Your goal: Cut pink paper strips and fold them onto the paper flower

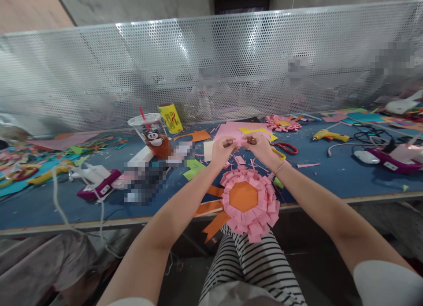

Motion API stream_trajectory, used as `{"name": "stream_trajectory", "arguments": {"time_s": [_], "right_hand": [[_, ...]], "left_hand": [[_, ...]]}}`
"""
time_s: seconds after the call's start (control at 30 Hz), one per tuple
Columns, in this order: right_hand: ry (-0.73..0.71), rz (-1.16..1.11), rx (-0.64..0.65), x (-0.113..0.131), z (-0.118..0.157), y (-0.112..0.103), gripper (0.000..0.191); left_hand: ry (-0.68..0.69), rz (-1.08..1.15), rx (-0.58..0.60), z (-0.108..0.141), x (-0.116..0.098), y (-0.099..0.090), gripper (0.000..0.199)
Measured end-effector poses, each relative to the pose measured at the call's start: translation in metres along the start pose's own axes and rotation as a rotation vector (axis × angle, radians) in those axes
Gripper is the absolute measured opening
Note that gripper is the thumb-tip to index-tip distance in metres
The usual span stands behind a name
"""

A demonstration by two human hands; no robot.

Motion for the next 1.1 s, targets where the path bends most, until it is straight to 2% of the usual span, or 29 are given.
{"name": "stream_trajectory", "arguments": {"time_s": [0.23,0.47,0.7,0.87,1.1], "right_hand": [[-0.019,0.031,0.017,0.001,0.000,0.001,0.024],[-0.067,0.193,0.029,0.012,0.003,0.001,0.016],[-0.138,0.269,0.031,0.021,0.006,0.003,0.015],[-0.127,0.289,0.033,0.023,0.007,0.003,0.016],[-0.012,0.158,0.071,0.007,-0.001,-0.002,0.025]], "left_hand": [[0.070,-0.088,0.036,0.000,-0.002,0.002,0.017],[0.098,-0.063,0.100,0.002,-0.002,0.007,0.018],[0.086,-0.064,0.085,0.004,-0.005,0.008,0.015],[0.032,-0.078,0.061,0.003,-0.004,0.006,0.014],[-0.105,-0.007,0.074,-0.003,0.005,0.003,0.020]]}}
Point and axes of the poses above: each hand's wrist, its own z-axis away from the middle knuckle, its own y-axis out of the palm, x = y × z, the point moved 8 cm from there along -z, towards the middle knuckle, and after that the axes turned 1 degree about y, right-handed, at the moved point
